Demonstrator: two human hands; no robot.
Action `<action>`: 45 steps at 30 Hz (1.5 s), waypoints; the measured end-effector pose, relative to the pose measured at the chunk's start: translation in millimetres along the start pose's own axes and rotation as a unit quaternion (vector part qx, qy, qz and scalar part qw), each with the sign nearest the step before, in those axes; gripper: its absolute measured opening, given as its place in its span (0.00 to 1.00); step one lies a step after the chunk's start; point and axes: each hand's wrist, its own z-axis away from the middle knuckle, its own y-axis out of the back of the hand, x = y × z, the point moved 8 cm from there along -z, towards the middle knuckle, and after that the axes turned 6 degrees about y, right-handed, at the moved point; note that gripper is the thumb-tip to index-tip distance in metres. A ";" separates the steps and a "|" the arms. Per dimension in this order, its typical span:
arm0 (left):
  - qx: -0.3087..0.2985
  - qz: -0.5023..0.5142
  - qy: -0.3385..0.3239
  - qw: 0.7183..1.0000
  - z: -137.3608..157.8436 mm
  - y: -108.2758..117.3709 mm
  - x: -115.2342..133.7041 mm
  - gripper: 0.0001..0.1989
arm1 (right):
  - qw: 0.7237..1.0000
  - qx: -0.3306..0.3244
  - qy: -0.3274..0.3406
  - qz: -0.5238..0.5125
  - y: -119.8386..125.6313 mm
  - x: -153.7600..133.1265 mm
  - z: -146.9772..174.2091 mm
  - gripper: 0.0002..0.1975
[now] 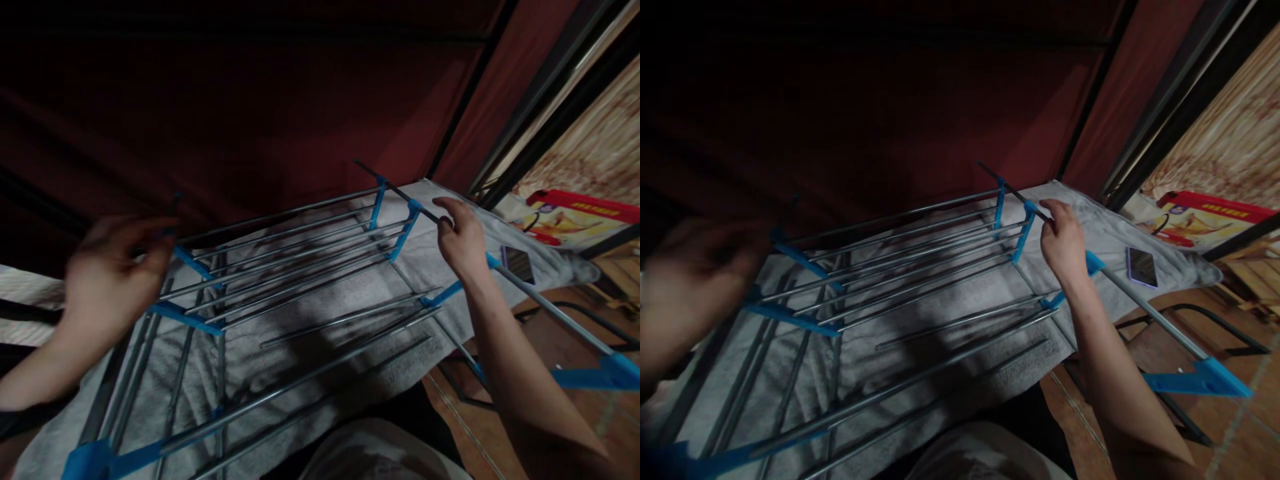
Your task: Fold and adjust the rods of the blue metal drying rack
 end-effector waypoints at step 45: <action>-0.245 -0.065 -0.264 0.931 30.0 -283.7 269.5 0.19 | 0.944 -0.191 -0.212 -0.165 -78.2 84.9 -36.6 0.23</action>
